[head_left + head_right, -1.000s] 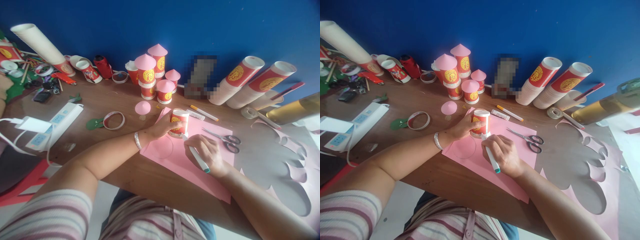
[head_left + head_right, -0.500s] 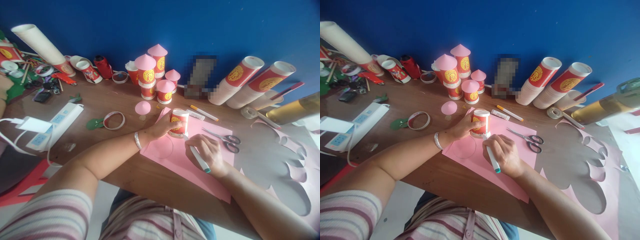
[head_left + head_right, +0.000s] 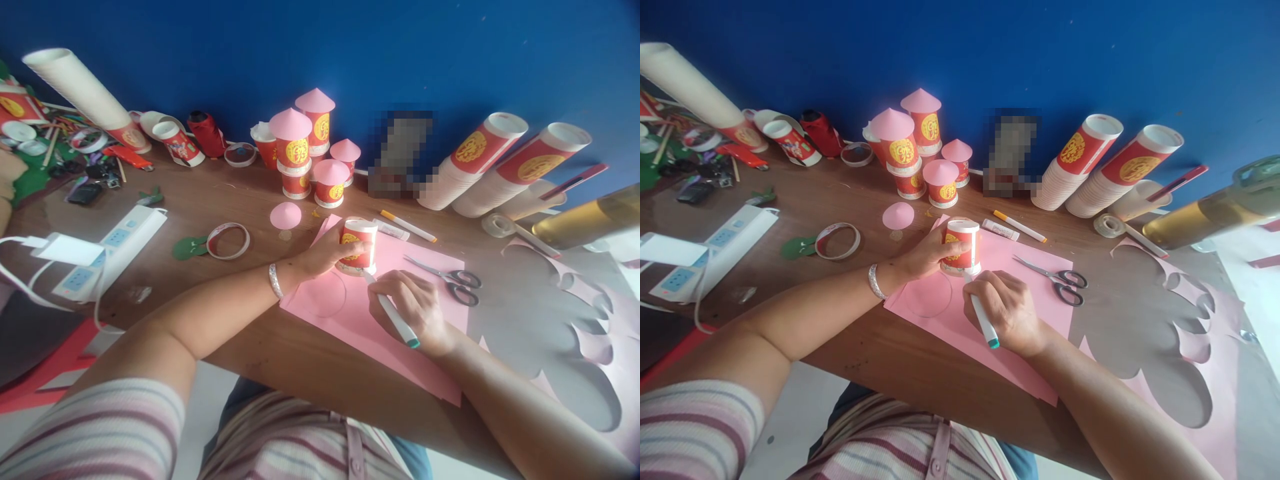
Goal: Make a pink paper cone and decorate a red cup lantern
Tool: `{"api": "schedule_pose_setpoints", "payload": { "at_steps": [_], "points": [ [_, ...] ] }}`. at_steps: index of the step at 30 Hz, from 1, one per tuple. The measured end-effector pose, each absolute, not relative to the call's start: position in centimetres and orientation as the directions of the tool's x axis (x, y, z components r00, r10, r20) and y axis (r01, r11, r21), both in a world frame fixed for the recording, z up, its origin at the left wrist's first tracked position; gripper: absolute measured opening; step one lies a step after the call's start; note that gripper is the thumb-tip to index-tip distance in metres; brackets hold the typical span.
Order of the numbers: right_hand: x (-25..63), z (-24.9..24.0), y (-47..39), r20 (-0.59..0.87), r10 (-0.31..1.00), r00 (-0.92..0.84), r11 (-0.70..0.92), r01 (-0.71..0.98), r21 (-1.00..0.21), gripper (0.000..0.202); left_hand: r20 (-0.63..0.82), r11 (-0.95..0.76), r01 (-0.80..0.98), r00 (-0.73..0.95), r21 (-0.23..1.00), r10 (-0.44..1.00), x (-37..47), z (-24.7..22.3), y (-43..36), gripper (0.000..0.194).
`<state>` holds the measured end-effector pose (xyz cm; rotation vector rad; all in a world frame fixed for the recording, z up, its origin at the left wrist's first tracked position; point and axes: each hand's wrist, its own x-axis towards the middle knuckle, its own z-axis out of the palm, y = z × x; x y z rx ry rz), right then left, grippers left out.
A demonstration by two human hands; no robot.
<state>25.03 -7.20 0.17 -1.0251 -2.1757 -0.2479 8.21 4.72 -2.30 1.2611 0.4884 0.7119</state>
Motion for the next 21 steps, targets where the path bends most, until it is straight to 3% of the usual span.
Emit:
{"api": "schedule_pose_setpoints", "payload": {
  "at_steps": [21],
  "points": [
    [25.07,0.09,-7.23,0.683,0.598,-0.420,0.656,0.746,-0.115,0.026,0.052,0.135,-0.210,0.698,0.968,0.714,8.18,-2.21,4.67,0.036]
  ]
}}
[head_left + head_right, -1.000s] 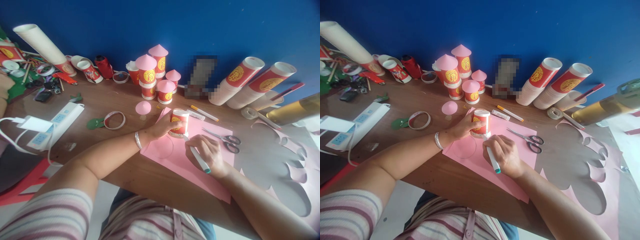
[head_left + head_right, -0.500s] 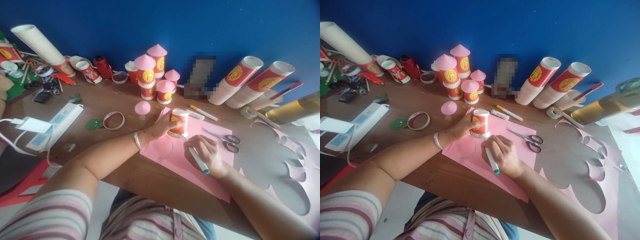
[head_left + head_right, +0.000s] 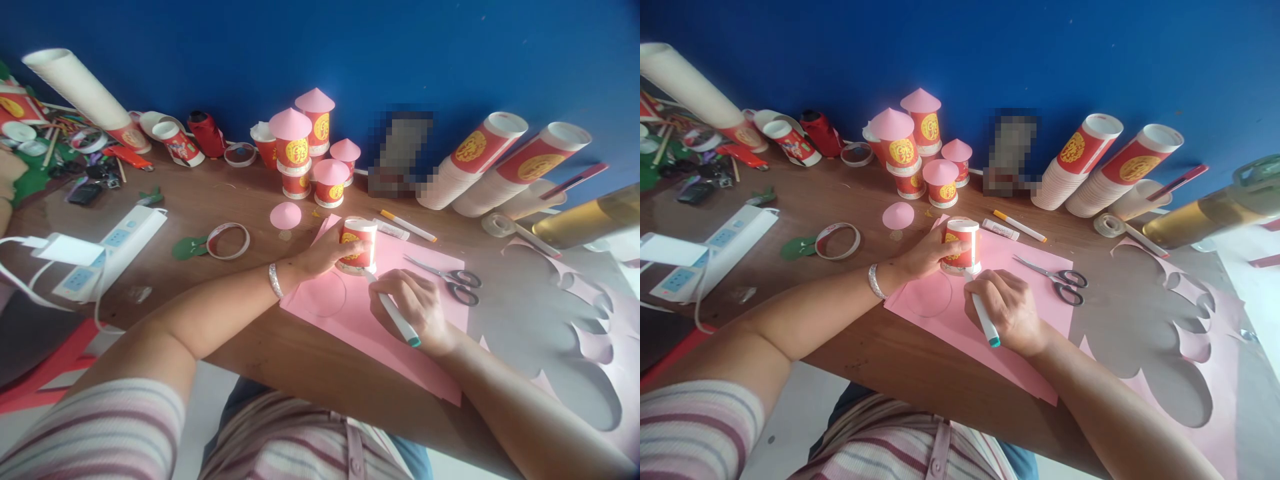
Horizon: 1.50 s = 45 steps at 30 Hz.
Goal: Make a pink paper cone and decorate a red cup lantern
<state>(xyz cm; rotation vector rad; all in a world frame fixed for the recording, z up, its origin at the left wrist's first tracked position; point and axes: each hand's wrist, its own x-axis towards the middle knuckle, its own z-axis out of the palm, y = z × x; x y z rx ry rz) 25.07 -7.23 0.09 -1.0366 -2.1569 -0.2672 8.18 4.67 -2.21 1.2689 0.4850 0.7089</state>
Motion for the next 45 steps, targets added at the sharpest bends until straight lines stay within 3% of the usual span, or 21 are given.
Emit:
{"api": "schedule_pose_setpoints", "payload": {
  "at_steps": [32,45],
  "points": [
    [25.01,0.40,-7.37,0.646,0.609,-0.460,0.688,0.711,-0.143,0.023,0.041,0.092,-0.167,0.656,0.982,0.753,8.19,-2.04,4.49,0.036],
    [24.81,-0.42,-7.35,0.714,0.552,-0.431,0.725,0.671,-0.156,0.024,0.028,0.137,-0.190,0.675,0.972,0.737,8.22,-2.47,4.65,0.039]
  ]
}}
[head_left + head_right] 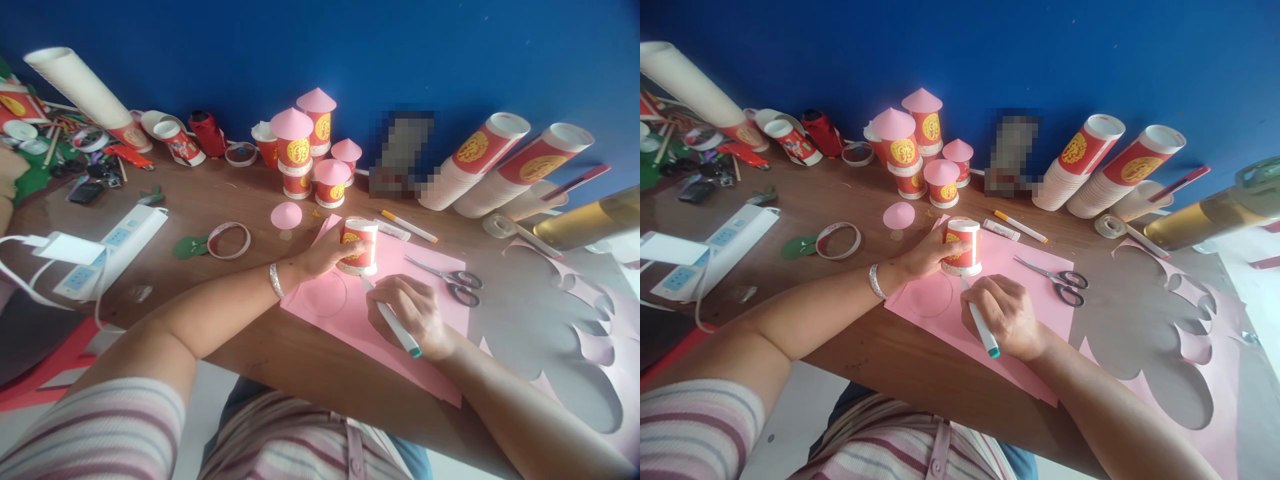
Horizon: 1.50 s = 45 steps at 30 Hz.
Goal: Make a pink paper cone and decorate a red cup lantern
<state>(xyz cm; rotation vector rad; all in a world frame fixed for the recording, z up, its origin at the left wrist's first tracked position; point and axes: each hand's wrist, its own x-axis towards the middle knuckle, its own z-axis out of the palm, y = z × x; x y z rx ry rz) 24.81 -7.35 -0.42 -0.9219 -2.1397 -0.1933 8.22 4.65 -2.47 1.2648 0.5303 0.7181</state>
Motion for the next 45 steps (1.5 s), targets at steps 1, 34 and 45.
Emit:
{"api": "schedule_pose_setpoints", "payload": {
  "at_steps": [1,34,45],
  "points": [
    [24.8,-0.4,-7.4,0.712,0.555,-0.431,0.723,0.672,-0.157,0.024,0.028,0.128,-0.182,0.671,0.975,0.741,8.2,-2.5,4.7,0.040],
    [24.9,0.7,-7.7,0.583,0.735,-0.346,0.628,0.673,-0.391,0.015,0.041,0.104,-0.169,0.688,0.980,0.725,8.1,-2.1,4.6,0.046],
    [24.9,0.2,-7.5,0.644,0.644,-0.414,0.678,0.699,-0.228,0.022,0.083,0.052,-0.181,0.666,0.982,0.741,8.2,-2.3,4.7,0.039]
  ]
}}
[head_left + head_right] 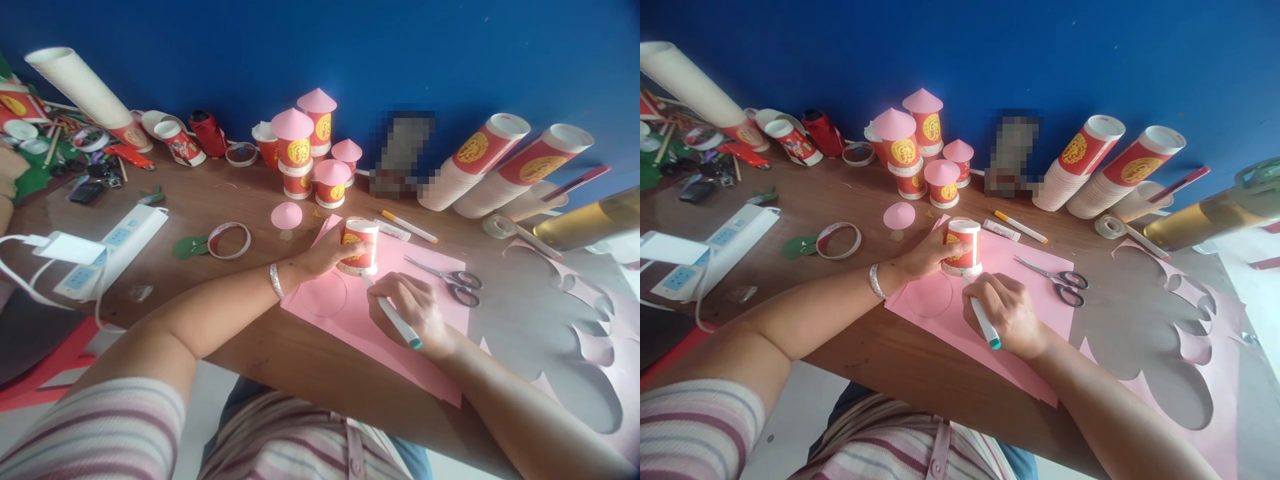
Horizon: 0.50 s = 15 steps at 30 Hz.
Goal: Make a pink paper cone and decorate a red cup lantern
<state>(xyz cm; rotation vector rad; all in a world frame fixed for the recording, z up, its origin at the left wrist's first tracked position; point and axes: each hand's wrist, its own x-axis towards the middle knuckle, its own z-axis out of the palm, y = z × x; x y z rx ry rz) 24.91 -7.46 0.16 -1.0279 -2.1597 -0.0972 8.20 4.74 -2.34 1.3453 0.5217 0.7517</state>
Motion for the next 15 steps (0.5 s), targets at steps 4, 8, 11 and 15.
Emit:
{"api": "schedule_pose_setpoints", "payload": {
  "at_steps": [4,8,11,15],
  "points": [
    [24.99,-0.13,-7.36,0.660,0.616,-0.430,0.676,0.719,-0.163,0.024,0.054,0.100,-0.190,0.669,0.977,0.742,8.20,-2.20,4.63,0.036],
    [25.02,-0.10,-7.29,0.671,0.609,-0.422,0.667,0.730,-0.147,0.025,0.044,0.129,-0.207,0.668,0.970,0.743,8.21,-2.22,4.59,0.037],
    [24.98,-0.12,-7.27,0.683,0.606,-0.408,0.656,0.742,-0.139,0.026,0.037,0.124,-0.197,0.658,0.972,0.752,8.20,-2.40,4.63,0.041],
    [24.97,-0.20,-7.31,0.690,0.604,-0.399,0.653,0.744,-0.141,0.026,0.047,0.094,-0.179,0.653,0.979,0.756,8.15,-2.45,4.67,0.042]
  ]
}}
